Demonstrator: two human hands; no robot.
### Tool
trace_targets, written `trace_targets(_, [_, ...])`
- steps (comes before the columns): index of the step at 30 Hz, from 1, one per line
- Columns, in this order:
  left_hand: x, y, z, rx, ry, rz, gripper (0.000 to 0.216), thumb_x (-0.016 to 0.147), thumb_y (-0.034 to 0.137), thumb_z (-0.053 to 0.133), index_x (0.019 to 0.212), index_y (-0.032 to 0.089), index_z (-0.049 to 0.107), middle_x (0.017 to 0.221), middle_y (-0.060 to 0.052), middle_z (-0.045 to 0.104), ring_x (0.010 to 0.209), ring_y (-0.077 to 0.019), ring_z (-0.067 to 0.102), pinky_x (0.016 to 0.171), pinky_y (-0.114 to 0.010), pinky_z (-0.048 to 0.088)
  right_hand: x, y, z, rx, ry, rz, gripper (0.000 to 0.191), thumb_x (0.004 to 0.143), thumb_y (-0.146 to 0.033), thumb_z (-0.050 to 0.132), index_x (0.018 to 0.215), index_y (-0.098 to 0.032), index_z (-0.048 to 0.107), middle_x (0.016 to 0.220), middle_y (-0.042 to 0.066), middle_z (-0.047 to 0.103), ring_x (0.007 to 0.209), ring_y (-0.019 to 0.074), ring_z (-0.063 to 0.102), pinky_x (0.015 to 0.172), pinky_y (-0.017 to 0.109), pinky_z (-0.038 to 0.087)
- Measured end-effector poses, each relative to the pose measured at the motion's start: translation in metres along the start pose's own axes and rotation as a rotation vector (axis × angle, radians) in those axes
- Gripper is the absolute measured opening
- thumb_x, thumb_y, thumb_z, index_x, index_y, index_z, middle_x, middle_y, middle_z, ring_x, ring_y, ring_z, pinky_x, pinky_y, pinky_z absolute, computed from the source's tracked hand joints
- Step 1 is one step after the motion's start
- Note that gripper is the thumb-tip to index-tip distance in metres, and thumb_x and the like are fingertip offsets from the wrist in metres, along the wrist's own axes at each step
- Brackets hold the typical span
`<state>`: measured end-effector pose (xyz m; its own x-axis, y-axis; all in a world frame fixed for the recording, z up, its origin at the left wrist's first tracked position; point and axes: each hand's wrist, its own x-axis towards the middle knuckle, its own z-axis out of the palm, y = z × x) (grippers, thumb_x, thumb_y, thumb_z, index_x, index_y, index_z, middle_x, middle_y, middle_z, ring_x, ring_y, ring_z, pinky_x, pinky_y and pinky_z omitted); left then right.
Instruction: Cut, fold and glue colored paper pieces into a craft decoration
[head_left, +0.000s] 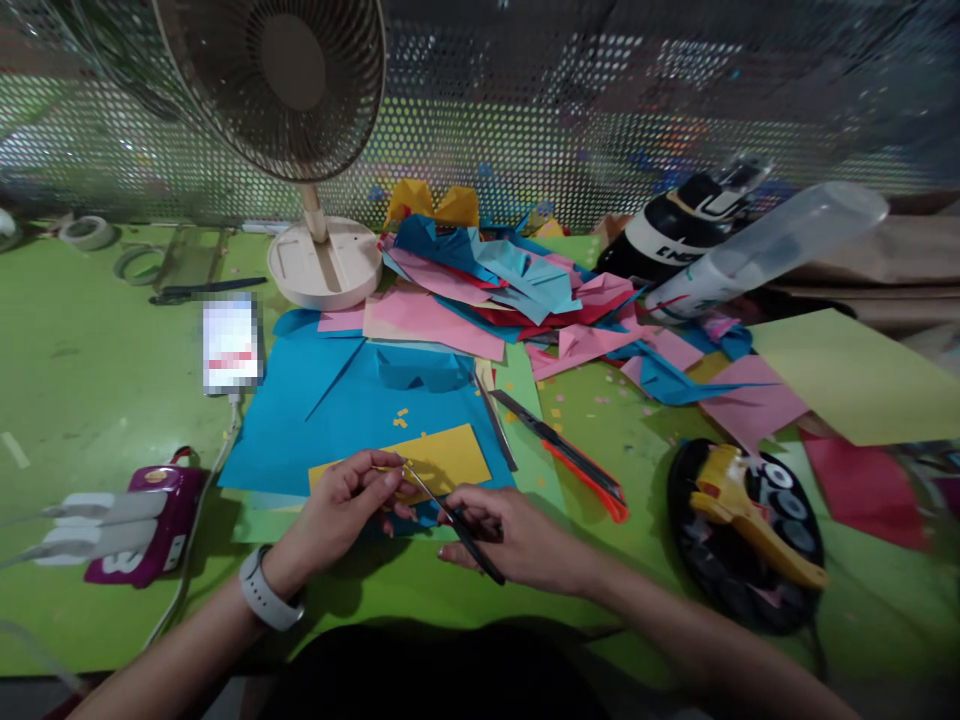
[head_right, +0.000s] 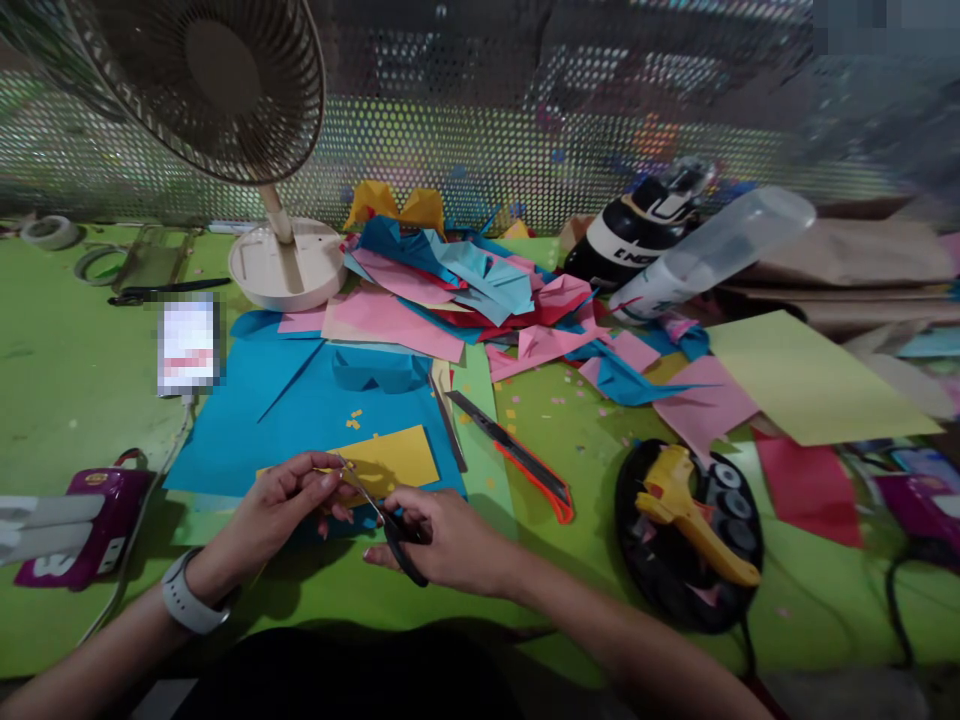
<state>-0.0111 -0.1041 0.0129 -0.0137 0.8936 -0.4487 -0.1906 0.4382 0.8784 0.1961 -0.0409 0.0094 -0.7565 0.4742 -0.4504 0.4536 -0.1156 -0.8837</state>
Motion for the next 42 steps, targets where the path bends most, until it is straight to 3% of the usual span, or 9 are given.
trace_targets(14, [-0.0001, 0.0020, -0.0036, 0.017, 0.009, -0.088, 0.032, 0.077, 0.047, 0.067, 0.085, 0.016, 0.060, 0.073, -0.003, 0.071, 0.050, -0.0104, 0.063, 0.046, -0.021, 0.049, 0.0025, 0.0010, -0.0014, 0.114, 0.050, 0.007, 0.034, 0.069, -0.045, 0.076, 0.080, -0.021, 0.056, 0.060, -0.005, 0.049, 0.054, 0.0095, 0.045, 0.048, 0.021, 0.033])
trace_targets(22, [-0.0003, 0.0032, -0.0017, -0.039, 0.071, -0.073, 0.035, 0.075, 0.046, 0.069, 0.089, 0.015, 0.059, 0.071, -0.002, 0.070, 0.051, -0.0105, 0.062, 0.047, -0.021, 0.048, 0.0010, 0.0006, -0.0028, 0.089, 0.031, 0.019, 0.034, 0.074, -0.048, 0.071, 0.083, -0.020, 0.055, 0.061, -0.004, 0.051, 0.054, 0.0098, 0.045, 0.049, 0.021, 0.033])
trace_targets(42, [-0.0014, -0.0002, -0.0018, -0.013, -0.041, -0.063, 0.037, 0.076, 0.048, 0.067, 0.093, 0.015, 0.062, 0.071, -0.002, 0.071, 0.047, -0.0091, 0.061, 0.044, -0.020, 0.048, -0.0013, -0.0019, -0.0028, 0.023, -0.038, -0.005, 0.032, 0.077, -0.048, 0.068, 0.085, -0.020, 0.055, 0.061, -0.005, 0.044, 0.056, 0.0094, 0.038, 0.050, 0.021, 0.028])
